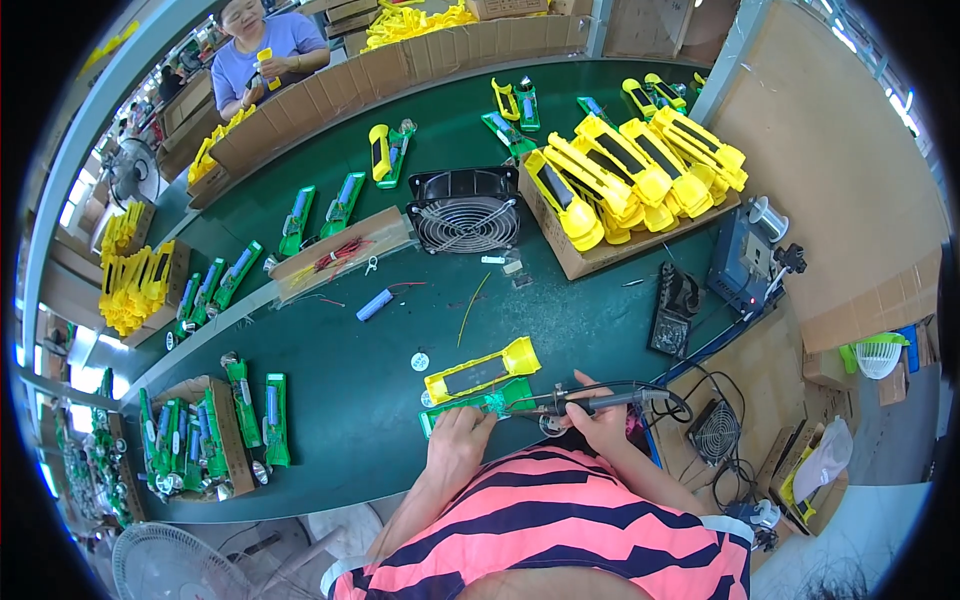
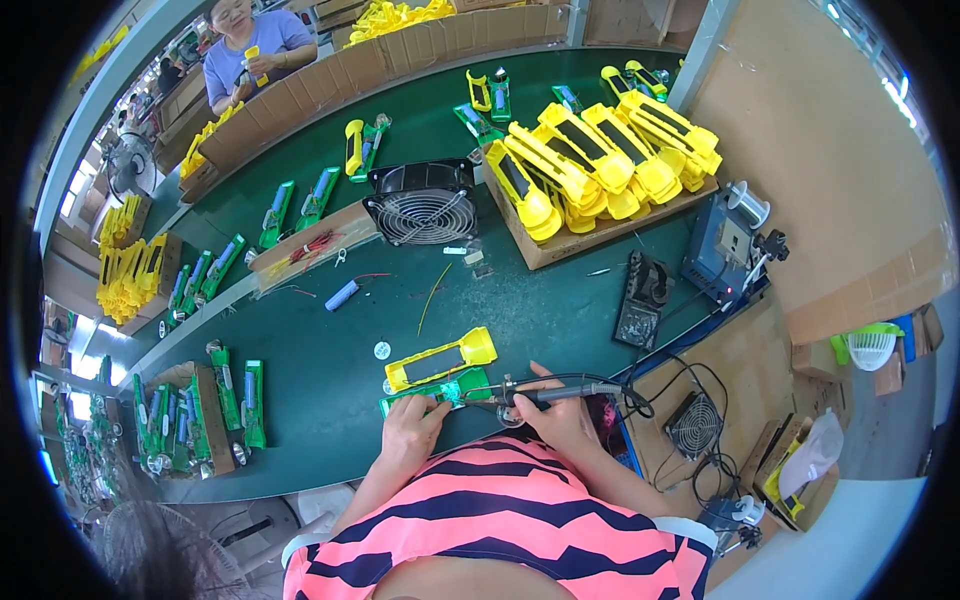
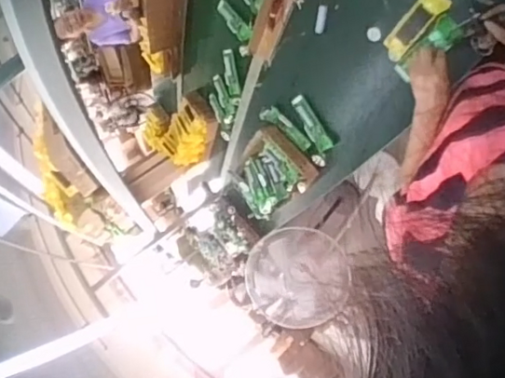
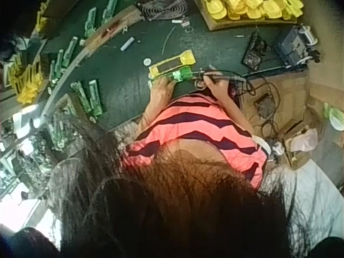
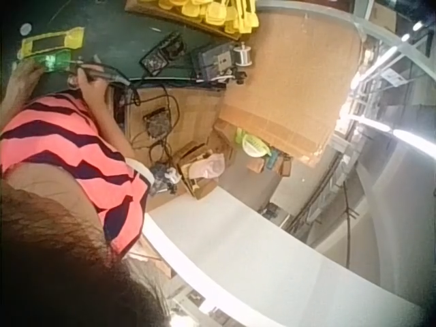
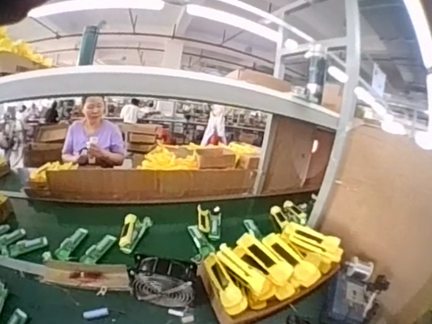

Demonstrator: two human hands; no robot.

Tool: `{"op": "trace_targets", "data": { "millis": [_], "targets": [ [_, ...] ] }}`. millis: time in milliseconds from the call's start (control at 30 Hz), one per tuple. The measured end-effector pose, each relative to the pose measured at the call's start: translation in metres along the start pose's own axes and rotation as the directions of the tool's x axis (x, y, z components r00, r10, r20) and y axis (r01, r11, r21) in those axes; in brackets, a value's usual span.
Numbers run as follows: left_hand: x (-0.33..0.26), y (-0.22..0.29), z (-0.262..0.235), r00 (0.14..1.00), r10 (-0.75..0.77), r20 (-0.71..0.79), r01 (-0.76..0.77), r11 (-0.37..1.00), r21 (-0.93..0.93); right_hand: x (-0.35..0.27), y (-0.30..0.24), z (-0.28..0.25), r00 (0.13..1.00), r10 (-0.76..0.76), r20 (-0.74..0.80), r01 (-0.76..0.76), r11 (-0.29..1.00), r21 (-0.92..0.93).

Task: The recorder is soldering wires onto circuit boards for the assembly of portable flashlights on a factory assembly line.

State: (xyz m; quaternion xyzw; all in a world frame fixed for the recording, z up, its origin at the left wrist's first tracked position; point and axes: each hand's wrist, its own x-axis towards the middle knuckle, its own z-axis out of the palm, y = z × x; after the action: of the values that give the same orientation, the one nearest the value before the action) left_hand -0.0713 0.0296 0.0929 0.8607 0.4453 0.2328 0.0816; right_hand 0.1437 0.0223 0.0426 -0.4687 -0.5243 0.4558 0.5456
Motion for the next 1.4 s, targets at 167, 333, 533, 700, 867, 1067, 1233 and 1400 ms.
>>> {"op": "trace_targets", "data": {
  "millis": [167,333,533,700,867,1067,1233,1400],
  "targets": [
    [0.000,-0.002,0.001,1.000,-0.003,0.007,0.003,1.000,-0.007,0.001,0.003,0.003,1.000,0.027,0.012,-0.027,0.999,0.037],
    [0.001,-0.001,0.000,1.000,-0.023,0.009,0.023,1.000,-0.003,-0.004,0.008,0.003,0.997,0.074,-0.001,-0.074,0.995,0.060],
    [0.002,0.000,0.000,0.999,-0.037,0.027,0.037,0.999,-0.008,-0.005,0.013,0.001,0.997,0.080,0.014,-0.081,0.991,0.103],
    [0.001,0.000,0.001,0.997,-0.060,0.055,0.060,0.998,0.005,-0.002,-0.004,-0.001,0.983,0.167,-0.071,-0.141,0.949,0.283],
    [0.001,0.001,0.002,0.996,-0.064,0.056,0.063,0.998,0.025,-0.002,-0.004,-0.002,0.982,0.130,-0.138,-0.089,0.957,0.275],
    [0.001,0.006,-0.001,0.996,-0.087,0.037,0.085,0.995,0.052,-0.009,0.016,-0.012,0.988,-0.067,-0.136,0.076,0.995,0.068],
    [-0.001,-0.002,0.000,0.995,-0.092,-0.035,0.089,0.994,-0.059,-0.012,0.003,-0.010,0.967,0.092,-0.237,-0.020,0.957,0.290],
    [0.008,-0.027,-0.009,0.912,-0.319,-0.258,0.292,0.946,-0.137,-0.013,0.010,-0.015,0.959,0.118,-0.256,-0.030,0.946,0.321]
  ]
}}
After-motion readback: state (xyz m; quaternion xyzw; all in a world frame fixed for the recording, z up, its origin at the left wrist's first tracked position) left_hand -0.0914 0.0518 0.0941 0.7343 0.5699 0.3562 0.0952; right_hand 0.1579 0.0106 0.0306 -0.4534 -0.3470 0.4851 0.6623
